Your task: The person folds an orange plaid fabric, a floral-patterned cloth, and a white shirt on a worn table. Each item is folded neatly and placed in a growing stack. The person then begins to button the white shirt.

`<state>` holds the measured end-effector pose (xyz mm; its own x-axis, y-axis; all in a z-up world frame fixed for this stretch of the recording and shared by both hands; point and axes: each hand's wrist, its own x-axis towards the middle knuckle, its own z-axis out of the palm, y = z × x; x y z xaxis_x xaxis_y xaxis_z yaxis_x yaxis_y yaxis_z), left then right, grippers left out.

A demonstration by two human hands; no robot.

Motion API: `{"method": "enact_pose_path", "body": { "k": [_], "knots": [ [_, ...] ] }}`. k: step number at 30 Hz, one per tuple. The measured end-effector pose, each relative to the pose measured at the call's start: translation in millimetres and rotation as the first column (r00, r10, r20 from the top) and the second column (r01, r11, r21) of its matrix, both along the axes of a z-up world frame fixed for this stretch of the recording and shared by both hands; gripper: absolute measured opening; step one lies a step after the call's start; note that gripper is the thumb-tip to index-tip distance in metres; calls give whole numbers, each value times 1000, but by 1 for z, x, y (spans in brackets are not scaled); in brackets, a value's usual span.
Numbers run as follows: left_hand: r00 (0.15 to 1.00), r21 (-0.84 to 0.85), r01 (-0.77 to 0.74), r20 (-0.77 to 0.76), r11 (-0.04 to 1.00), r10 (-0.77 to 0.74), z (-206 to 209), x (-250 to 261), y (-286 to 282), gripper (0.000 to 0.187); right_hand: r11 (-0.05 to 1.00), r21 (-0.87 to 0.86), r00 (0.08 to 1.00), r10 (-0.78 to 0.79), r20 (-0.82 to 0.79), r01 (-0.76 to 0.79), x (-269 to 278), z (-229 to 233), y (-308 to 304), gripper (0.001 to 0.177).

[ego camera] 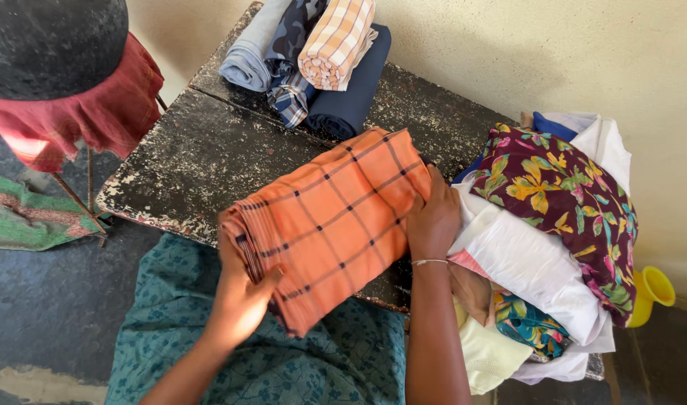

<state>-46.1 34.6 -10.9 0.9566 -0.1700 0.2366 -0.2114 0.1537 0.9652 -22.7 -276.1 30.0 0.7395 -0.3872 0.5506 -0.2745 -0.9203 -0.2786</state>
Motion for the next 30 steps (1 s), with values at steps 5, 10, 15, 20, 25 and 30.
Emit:
{"method": "enact_pose_path", "body": {
  "k": [5,10,15,20,25,30],
  "knots": [
    [807,327,-511,500,795,313,41,3,13,79,953,-279,972,167,168,-115,-2,-6,2,47],
    [873,679,-396,486,618,25,52,32,8,54,931,-248,960,281,21,-267,10,-9,8,40],
    [845,799,-503,534,331,-4,45,38,-10,54,884,-302,933,327,-148,-358,48,0,0,50],
    [914,880,-390,406,270,-3,40,42,-10,59,867,-299,913,346,-216,-399,89,-1,-1,42],
    [941,855,-314,339,413,15,32,50,-2,45,922,-225,946,284,-159,-315,86,-4,-3,18],
    [910,694,-338,412,636,33,44,39,-4,27,929,-301,976,212,-46,-216,70,6,0,15]
  ]
}}
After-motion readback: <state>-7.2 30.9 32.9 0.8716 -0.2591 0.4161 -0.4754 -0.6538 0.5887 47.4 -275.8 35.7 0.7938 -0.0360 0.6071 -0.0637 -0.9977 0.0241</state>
